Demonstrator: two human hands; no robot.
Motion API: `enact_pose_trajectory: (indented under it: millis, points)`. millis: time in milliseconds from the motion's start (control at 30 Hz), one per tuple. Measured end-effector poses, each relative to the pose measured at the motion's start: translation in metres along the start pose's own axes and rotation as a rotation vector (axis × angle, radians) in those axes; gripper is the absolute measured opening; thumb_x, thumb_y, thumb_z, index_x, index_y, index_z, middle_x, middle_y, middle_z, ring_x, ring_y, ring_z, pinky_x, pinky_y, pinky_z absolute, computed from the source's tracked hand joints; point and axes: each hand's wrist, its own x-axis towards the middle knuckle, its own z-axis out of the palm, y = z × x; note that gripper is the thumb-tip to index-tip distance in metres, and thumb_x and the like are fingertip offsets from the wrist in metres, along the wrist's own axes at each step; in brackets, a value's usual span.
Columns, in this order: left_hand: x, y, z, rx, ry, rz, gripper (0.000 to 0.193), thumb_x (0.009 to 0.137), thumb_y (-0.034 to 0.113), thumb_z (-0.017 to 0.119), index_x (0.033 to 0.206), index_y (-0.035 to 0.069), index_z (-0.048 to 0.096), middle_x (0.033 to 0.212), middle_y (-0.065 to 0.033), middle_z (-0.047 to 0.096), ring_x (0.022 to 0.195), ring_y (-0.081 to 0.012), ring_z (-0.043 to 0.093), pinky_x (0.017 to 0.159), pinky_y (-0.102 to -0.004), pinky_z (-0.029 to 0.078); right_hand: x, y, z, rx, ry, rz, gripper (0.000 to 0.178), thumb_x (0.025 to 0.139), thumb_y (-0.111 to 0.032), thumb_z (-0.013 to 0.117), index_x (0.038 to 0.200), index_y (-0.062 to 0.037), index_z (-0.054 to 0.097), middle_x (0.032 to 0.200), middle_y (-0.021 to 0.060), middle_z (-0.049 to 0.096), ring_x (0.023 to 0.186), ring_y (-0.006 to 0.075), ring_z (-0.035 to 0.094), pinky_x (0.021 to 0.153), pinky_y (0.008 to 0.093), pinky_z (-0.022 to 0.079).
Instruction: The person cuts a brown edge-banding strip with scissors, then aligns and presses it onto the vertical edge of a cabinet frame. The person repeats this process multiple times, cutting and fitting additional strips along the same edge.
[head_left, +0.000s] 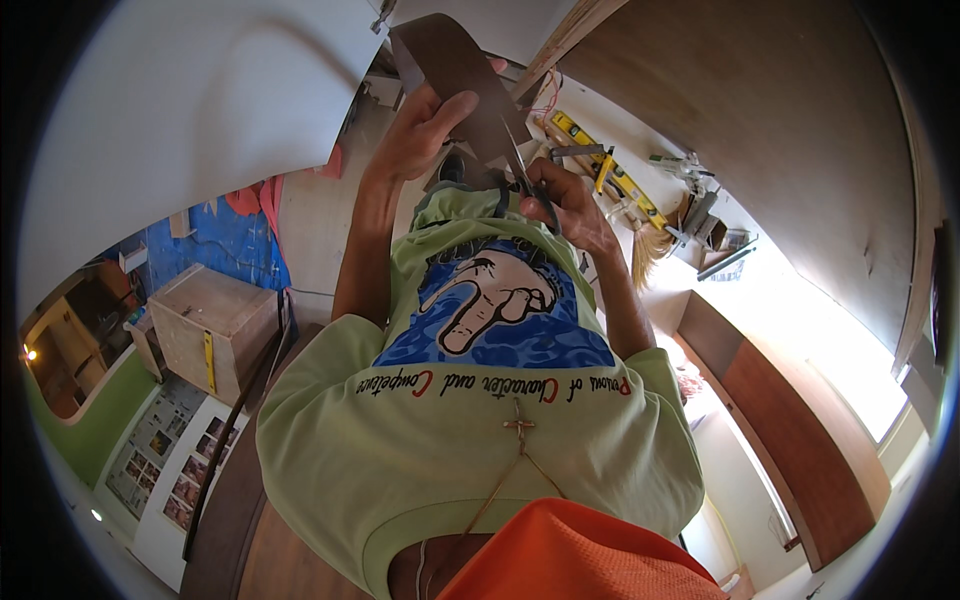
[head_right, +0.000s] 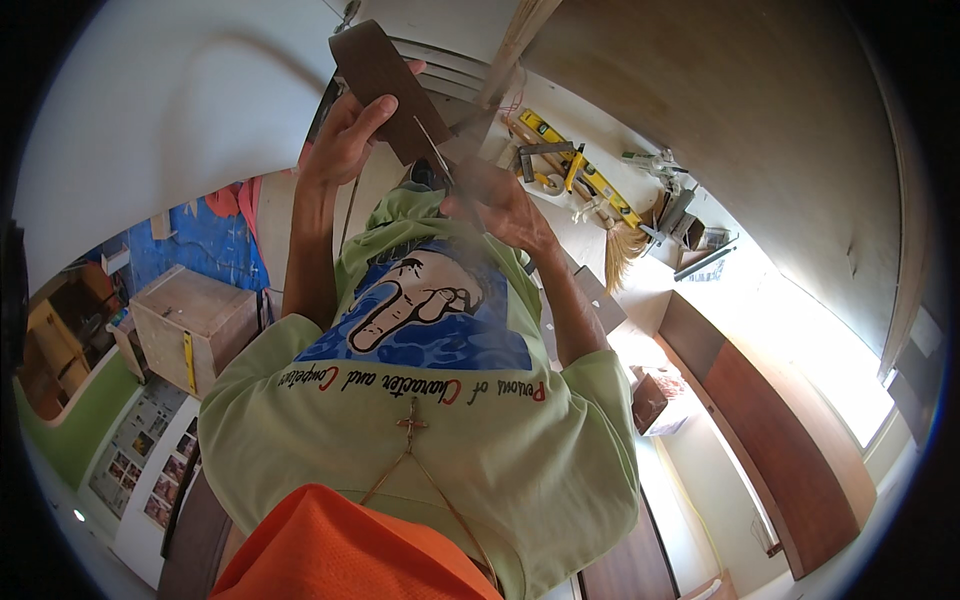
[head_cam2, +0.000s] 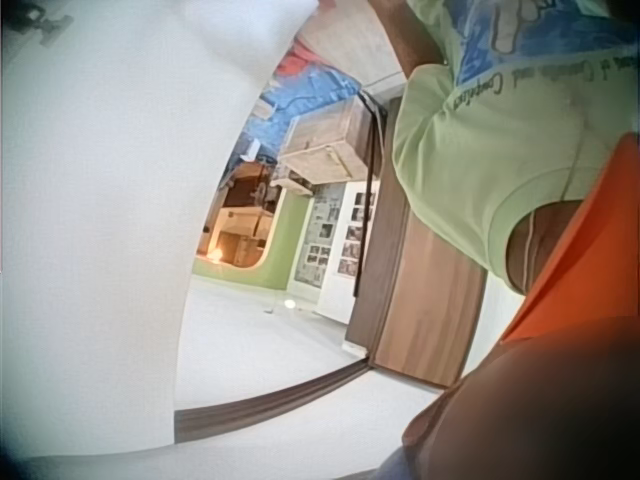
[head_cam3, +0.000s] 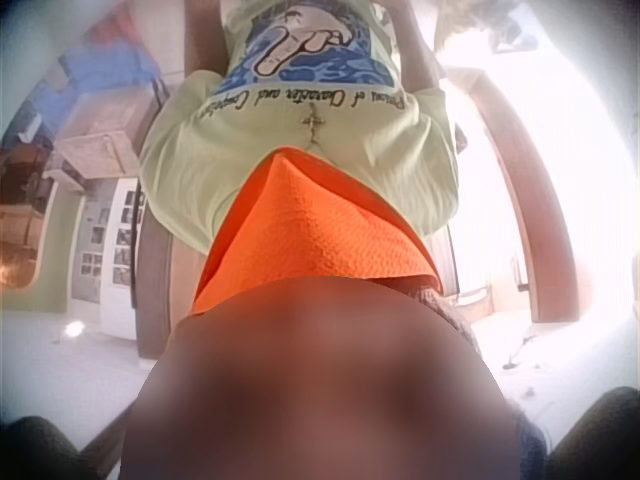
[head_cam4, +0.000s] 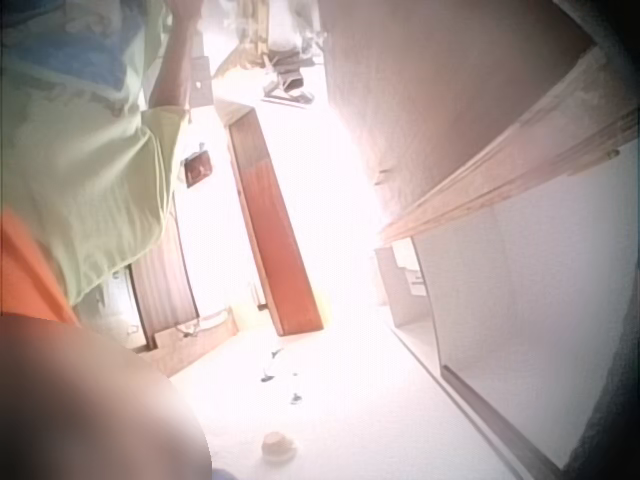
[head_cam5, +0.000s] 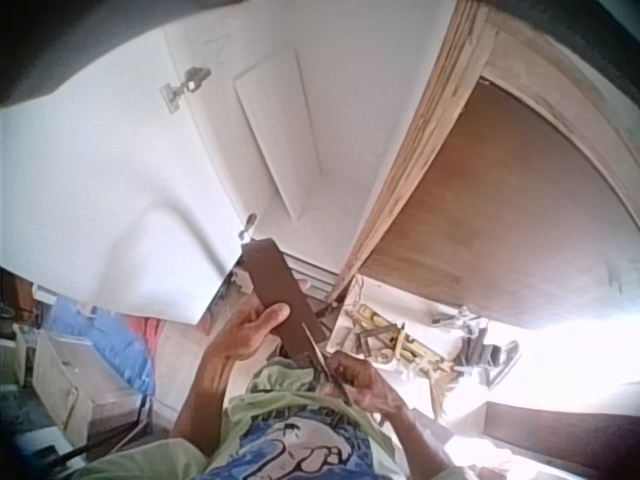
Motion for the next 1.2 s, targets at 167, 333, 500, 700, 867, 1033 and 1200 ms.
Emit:
enact_pose_trajectory:
  millis: [167, 333, 500, 700, 867, 1033, 1200]
  points:
    - [-0.001, 0.0, 0.001, -0.027, -0.004, -0.013, 0.043, 0.105, 0.016, 0.051, 0.144, 0.0, 0.047, 0.135, -0.0081, 0.06, 0.113, -0.0138, 0.062, 0.097, -0.0316, 0.05, 0.0, 0.001, 0.001, -0.015, 0.002, -0.006, 0.064, 0.078, -0.064, 0.077, 0.092, -0.0051, 0.058, 0.077, -0.0001, 0.055, 0.071, 0.0081, 0.051, 0.063, 0.0253, 0.038]
    - [-0.001, 0.001, 0.001, 0.009, 0.0, -0.013, 0.043, 0.105, 0.018, 0.052, 0.144, 0.001, 0.048, 0.131, -0.0082, 0.063, 0.11, -0.0143, 0.063, 0.095, -0.032, 0.052, -0.003, -0.001, -0.001, -0.066, -0.012, 0.026, 0.069, 0.077, -0.071, 0.074, 0.093, -0.0055, 0.057, 0.077, -0.0007, 0.054, 0.072, 0.0081, 0.051, 0.064, 0.0264, 0.04]
    - [-0.004, 0.006, -0.001, 0.012, -0.135, -0.077, 0.047, 0.104, 0.023, 0.053, 0.142, -0.004, 0.047, 0.145, -0.0132, 0.053, 0.114, -0.0173, 0.064, 0.096, -0.0343, 0.053, -0.007, 0.009, -0.019, -0.196, -0.124, -0.059, 0.076, 0.074, -0.079, 0.069, 0.092, -0.0061, 0.055, 0.081, 0.0011, 0.056, 0.074, 0.0087, 0.053, 0.065, 0.0267, 0.043]
    - [0.001, 0.011, -0.008, 0.04, -0.171, -0.063, 0.045, 0.103, 0.026, 0.053, 0.142, 0.002, 0.052, 0.126, -0.0105, 0.065, 0.109, -0.0174, 0.065, 0.093, -0.0339, 0.054, -0.02, 0.005, -0.077, -0.103, -0.47, 0.178, 0.066, 0.08, -0.064, 0.076, 0.103, -0.0043, 0.059, 0.088, 0.0025, 0.06, 0.085, 0.0143, 0.057, 0.075, 0.0341, 0.049]
    - [0.001, 0.013, -0.012, 0.01, -0.246, -0.148, 0.043, 0.102, 0.025, 0.051, 0.138, 0.001, 0.057, 0.128, -0.0092, 0.065, 0.11, -0.018, 0.064, 0.093, -0.0329, 0.054, -0.009, -0.018, -0.086, -0.277, -0.537, 0.179, 0.049, 0.083, -0.045, 0.081, 0.099, -0.0048, 0.059, 0.081, 0.0, 0.058, 0.076, 0.0097, 0.054, 0.068, 0.0289, 0.045]
    - [0.0, 0.012, -0.011, 0.0, -0.265, -0.184, 0.04, 0.102, 0.022, 0.051, 0.135, 0.001, 0.059, 0.128, -0.0088, 0.065, 0.111, -0.0153, 0.063, 0.094, -0.032, 0.053, 0.015, -0.036, -0.079, -0.38, -0.62, 0.111, 0.046, 0.082, -0.046, 0.081, 0.087, -0.0054, 0.061, 0.075, -0.0015, 0.056, 0.069, 0.0103, 0.052, 0.066, 0.0286, 0.044]
    - [-0.002, 0.006, -0.018, -0.01, -0.23, -0.287, 0.048, 0.098, 0.027, 0.055, 0.137, -0.001, 0.053, 0.135, -0.0108, 0.06, 0.114, -0.0163, 0.062, 0.096, -0.033, 0.054, 0.04, -0.044, -0.075, -0.501, -0.719, 0.071, 0.055, 0.08, -0.057, 0.079, 0.083, -0.0061, 0.06, 0.07, -0.0025, 0.052, 0.066, 0.01, 0.049, 0.062, 0.0283, 0.04]
